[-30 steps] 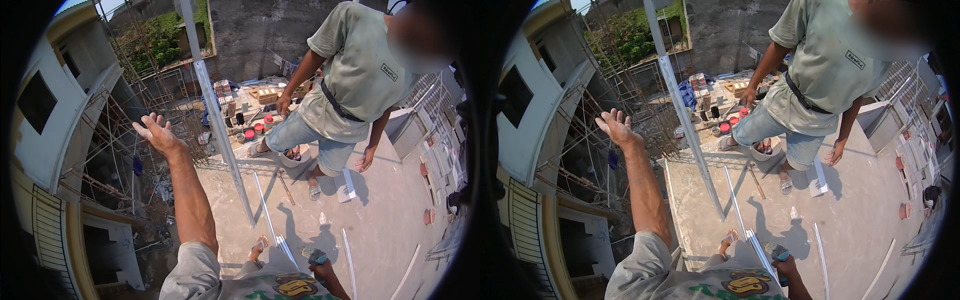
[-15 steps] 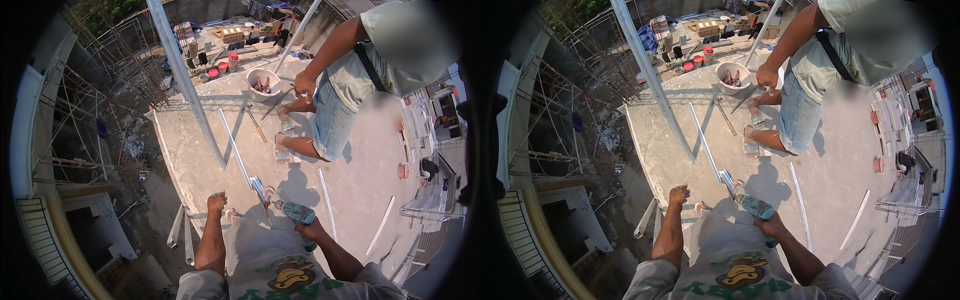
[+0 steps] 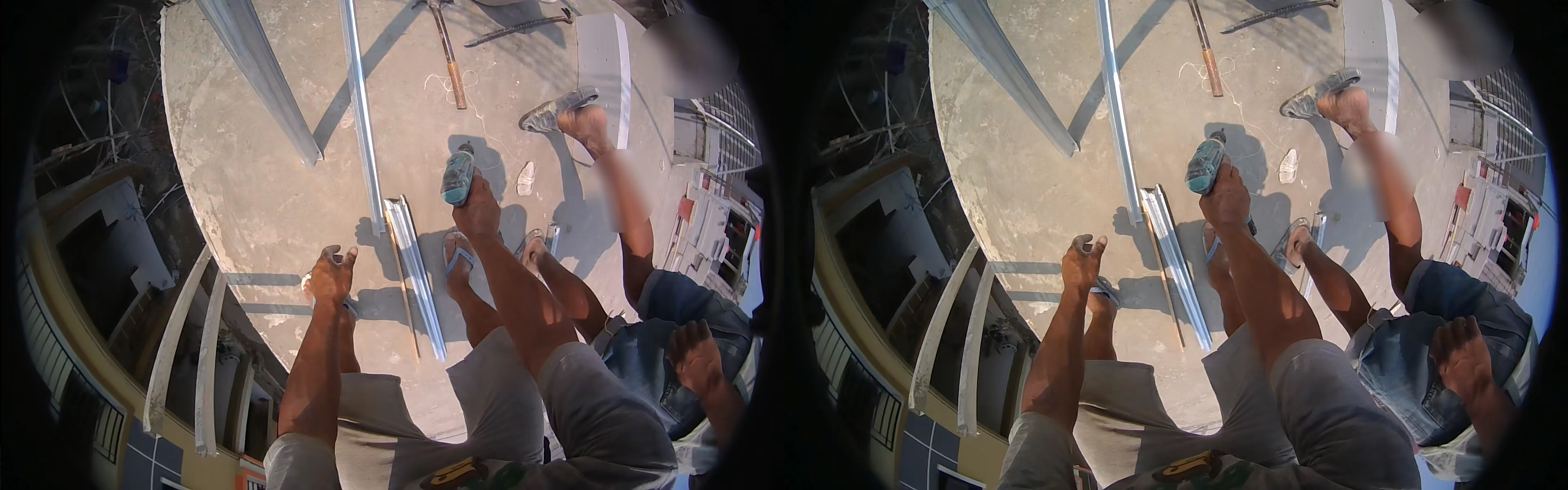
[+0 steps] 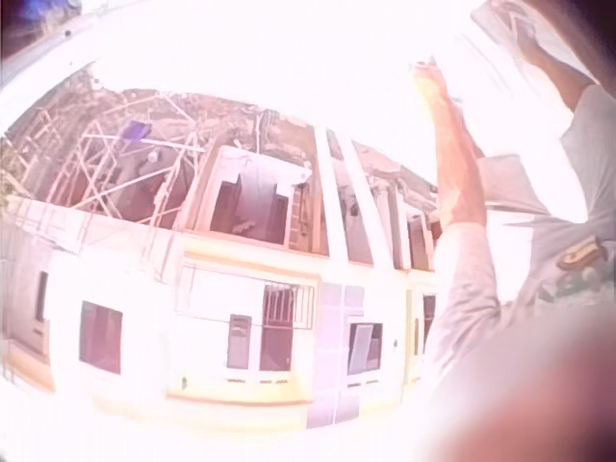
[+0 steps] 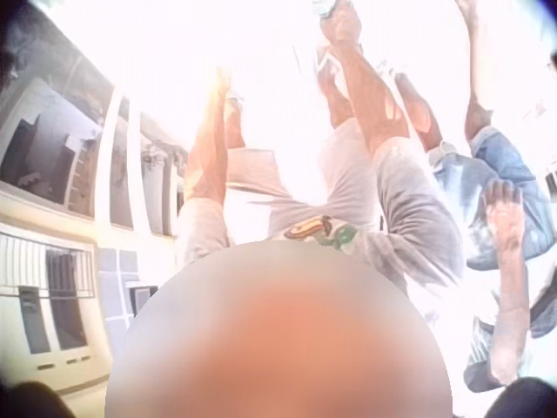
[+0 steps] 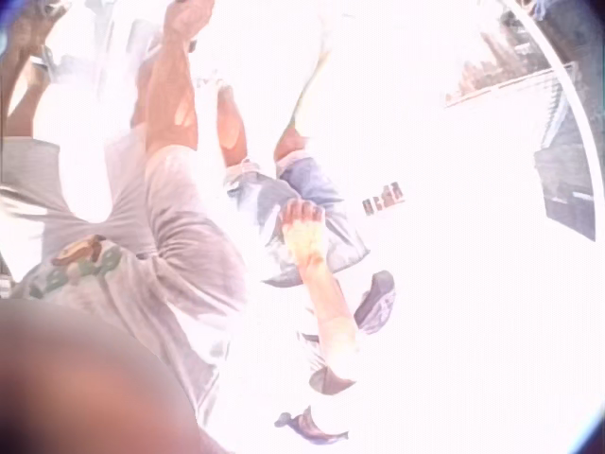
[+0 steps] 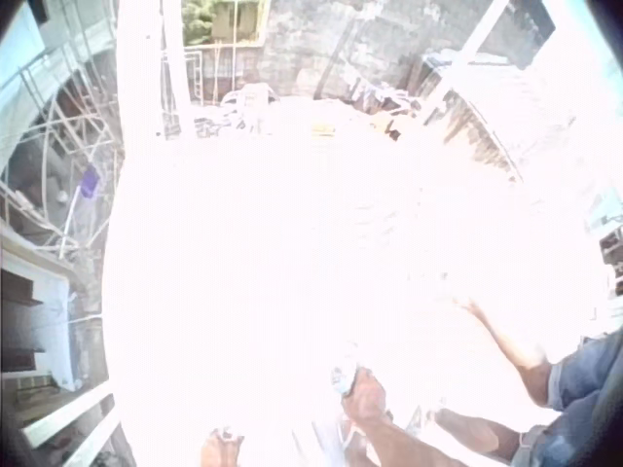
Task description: The person uses a cordless drill to fasten screws into metal profiles and then hammers nails into the same profiles. The person handles multiple metal pieces, aligns them, and secures them with screws and nails on a rooftop construction site.
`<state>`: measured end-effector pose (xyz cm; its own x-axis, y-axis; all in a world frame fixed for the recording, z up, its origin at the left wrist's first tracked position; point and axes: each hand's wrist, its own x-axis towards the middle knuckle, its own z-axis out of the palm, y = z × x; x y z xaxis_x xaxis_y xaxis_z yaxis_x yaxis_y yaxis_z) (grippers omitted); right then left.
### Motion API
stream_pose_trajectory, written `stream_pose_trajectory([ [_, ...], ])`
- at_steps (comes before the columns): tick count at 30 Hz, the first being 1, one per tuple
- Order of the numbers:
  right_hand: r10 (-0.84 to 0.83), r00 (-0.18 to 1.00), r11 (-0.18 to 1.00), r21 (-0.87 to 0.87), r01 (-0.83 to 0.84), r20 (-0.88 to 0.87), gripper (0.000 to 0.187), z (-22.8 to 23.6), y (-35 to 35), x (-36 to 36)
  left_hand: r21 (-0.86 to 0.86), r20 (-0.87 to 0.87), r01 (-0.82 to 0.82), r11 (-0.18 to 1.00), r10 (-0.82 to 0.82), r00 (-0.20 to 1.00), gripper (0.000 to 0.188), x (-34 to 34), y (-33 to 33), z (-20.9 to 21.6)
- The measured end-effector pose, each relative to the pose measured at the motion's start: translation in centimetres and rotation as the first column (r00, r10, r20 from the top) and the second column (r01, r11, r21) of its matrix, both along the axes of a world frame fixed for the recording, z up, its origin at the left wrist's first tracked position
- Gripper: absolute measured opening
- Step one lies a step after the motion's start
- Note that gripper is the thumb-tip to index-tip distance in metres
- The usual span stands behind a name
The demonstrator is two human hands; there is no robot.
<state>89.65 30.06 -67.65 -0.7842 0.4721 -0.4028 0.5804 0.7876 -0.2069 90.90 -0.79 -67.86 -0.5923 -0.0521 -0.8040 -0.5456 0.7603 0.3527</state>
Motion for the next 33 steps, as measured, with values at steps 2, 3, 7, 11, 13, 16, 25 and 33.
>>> stream_pose_trajectory([
  [2, 0.049, 0.998, 0.996, 0.078, -0.046, -0.046, 0.063, -5.5, 2.7, -0.4, -0.081, 0.005, 0.134, 0.988, -0.134, 0.991, 0.060, -1.4, 4.0, -5.4],
  [3, 0.096, 0.989, 0.987, 0.136, -0.080, -0.111, 0.066, -7.7, 3.9, -0.4, -0.115, -0.039, 0.138, 0.984, -0.144, 0.989, 0.065, -2.0, 5.7, -7.7],
  [7, 0.156, 0.987, 0.968, 0.206, -0.144, -0.042, 0.080, -13.0, 7.4, 2.2, -0.139, -0.134, 0.132, 0.981, -0.150, 0.980, 0.069, -3.4, 10.0, -14.5],
  [11, 0.206, 0.978, 0.964, 0.174, -0.199, -0.022, 0.084, -15.3, 8.2, 4.7, -0.161, -0.098, 0.145, 0.976, -0.162, 0.982, 0.055, -4.2, 10.5, -17.0],
  [13, 0.233, 0.970, 0.956, 0.197, -0.217, -0.063, 0.086, -14.8, 7.7, 5.6, -0.080, -0.112, 0.137, 0.987, -0.145, 0.983, 0.047, -4.5, 9.6, -17.2],
  [16, 0.204, 0.966, 0.971, 0.155, -0.180, -0.156, 0.083, -12.1, 3.6, 8.4, 0.053, -0.126, 0.065, 0.996, -0.058, 0.990, 0.042, -4.0, 7.6, -16.2],
  [25, 0.117, 0.735, 0.946, -0.300, 0.121, 0.667, 0.053, -12.1, -8.9, 13.6, 0.323, 0.043, -0.323, 0.890, 0.327, 0.944, 0.034, -0.8, 3.9, -9.4],
  [33, 0.054, 0.954, 0.877, -0.470, 0.095, 0.295, 0.048, -1.7, -2.3, 10.7, 0.403, 0.241, -0.525, 0.750, 0.467, 0.851, 0.030, -0.7, 3.5, 1.0],
])
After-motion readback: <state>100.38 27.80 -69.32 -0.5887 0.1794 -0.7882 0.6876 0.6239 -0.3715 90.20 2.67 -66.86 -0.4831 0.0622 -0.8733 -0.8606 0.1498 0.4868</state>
